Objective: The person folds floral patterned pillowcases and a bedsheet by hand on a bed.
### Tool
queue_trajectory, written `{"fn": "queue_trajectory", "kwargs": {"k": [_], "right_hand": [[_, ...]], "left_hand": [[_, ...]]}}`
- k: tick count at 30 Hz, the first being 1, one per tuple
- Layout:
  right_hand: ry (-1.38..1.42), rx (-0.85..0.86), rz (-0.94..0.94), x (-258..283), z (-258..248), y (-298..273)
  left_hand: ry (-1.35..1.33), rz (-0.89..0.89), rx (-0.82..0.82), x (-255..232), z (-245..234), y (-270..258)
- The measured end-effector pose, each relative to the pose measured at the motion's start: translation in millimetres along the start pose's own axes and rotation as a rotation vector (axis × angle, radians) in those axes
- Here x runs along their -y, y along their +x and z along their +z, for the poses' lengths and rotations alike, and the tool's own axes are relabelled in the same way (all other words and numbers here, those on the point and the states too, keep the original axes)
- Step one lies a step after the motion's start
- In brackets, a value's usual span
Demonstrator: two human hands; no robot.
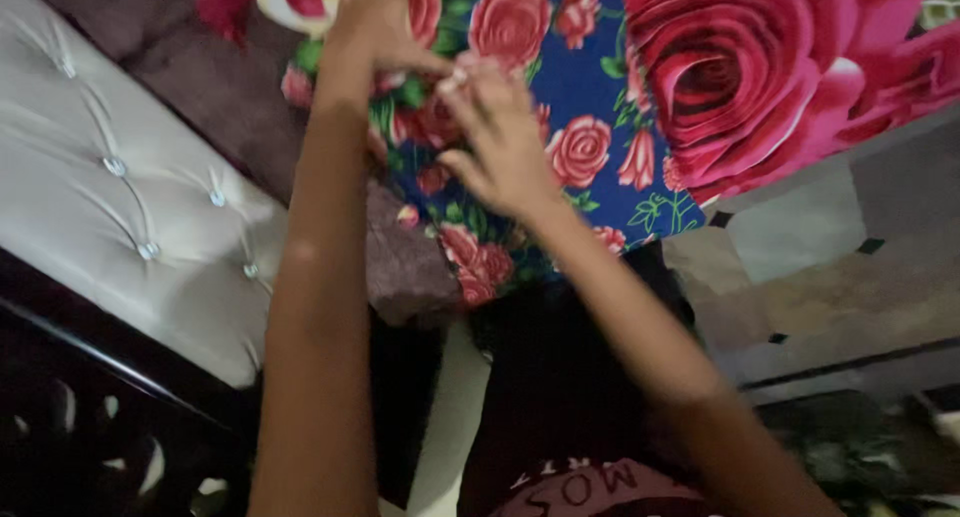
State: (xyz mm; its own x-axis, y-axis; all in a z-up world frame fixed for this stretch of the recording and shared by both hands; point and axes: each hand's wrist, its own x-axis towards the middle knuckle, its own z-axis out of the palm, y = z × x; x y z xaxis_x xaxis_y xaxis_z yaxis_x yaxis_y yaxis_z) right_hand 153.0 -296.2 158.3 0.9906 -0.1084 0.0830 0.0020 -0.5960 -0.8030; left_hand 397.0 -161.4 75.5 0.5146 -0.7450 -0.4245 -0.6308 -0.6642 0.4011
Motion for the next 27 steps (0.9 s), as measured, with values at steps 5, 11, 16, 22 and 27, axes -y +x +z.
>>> {"fn": "queue_trajectory", "kwargs": {"k": [5, 11, 16, 22, 27], "right_hand": [[0.068, -0.140, 0.192, -2, -12, -16], [0.154, -0.331, 0.761, -87, -26, -116], [0.299, -0.737, 0.542, -32, -111, -61], [0.420, -0.720, -0.156, 151, -199, -40], [0.362, -0.566, 0.057, 32, -115, -34]], "left_hand": [[-0.173, -0.086, -0.085, -82, -44, -79], [-0.139, -0.379, -0.086, -181, -80, -162], [-0.368, -0.374, -0.128, -266, -117, -240], [-0.750, -0.733, -0.343, -309, -161, -295], [-0.678, -0.489, -0.631, -286, -112, -270]]}}
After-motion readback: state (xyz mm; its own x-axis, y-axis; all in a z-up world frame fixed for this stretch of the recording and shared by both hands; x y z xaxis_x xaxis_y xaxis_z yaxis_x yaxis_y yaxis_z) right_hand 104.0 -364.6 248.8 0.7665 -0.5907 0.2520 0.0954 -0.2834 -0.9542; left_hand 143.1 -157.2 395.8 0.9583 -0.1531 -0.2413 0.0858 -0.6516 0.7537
